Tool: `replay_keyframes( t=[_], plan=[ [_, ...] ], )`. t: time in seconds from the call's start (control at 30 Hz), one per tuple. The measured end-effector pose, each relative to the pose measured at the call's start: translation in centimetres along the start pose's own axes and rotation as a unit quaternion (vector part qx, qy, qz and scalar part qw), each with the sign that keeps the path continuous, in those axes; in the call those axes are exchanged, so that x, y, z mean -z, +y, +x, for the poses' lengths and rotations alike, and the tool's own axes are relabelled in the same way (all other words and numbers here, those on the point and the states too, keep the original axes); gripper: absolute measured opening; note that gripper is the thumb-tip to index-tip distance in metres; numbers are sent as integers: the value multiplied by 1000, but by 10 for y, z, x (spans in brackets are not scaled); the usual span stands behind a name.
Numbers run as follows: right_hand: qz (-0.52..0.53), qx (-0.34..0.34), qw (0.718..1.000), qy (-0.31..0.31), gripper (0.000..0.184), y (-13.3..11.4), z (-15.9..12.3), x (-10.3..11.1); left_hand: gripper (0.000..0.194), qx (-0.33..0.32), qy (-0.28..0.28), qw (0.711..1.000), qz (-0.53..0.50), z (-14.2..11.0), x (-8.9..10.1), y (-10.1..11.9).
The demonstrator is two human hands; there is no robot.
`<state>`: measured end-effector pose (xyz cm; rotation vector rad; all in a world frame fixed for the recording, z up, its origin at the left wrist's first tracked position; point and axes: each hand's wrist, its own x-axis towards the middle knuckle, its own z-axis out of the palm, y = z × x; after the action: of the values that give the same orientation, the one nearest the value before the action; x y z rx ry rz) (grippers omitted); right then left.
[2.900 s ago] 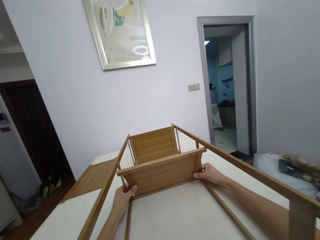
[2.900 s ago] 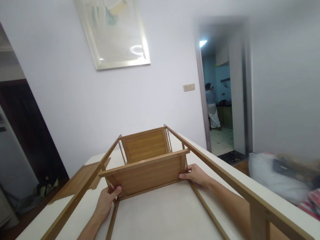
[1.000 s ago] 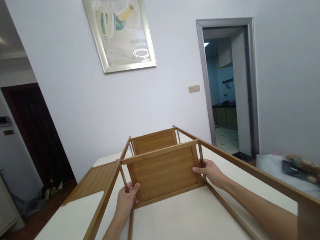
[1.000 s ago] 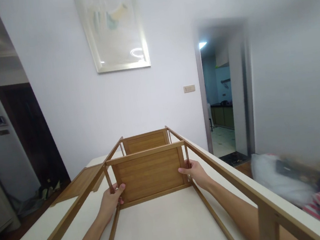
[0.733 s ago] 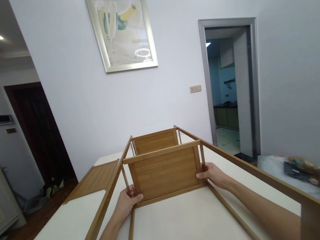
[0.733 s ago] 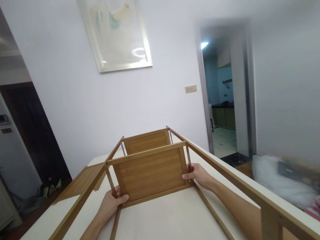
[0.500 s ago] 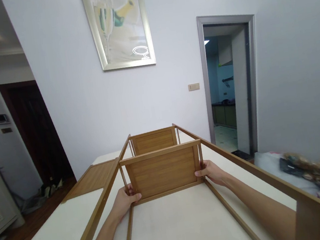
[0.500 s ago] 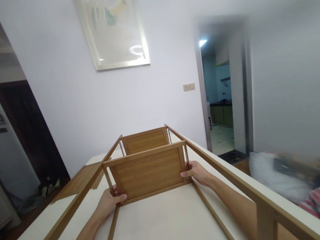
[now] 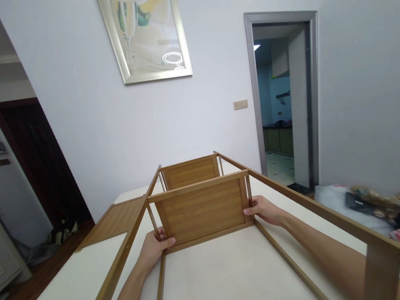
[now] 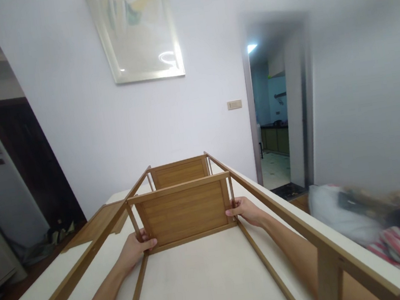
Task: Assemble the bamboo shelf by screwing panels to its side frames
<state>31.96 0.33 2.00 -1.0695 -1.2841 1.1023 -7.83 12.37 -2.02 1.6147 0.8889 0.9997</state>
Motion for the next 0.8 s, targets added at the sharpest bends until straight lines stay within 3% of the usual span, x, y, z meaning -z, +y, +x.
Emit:
replay_keyframes(
  t=[0.4,0.63,0.8],
  plan=[
    [-42,-14,999,-23,45,0,-5,0,34,-12,16,1000,2,-3,-1,10],
    [-121,-25,992,-8,53,12,-12,-3,35,-4,43,999,13,-4,5,10],
    [-163,-23,985,43,53,18,-16,-1,34,-8,51,999,4,-9,2,13]
  ],
)
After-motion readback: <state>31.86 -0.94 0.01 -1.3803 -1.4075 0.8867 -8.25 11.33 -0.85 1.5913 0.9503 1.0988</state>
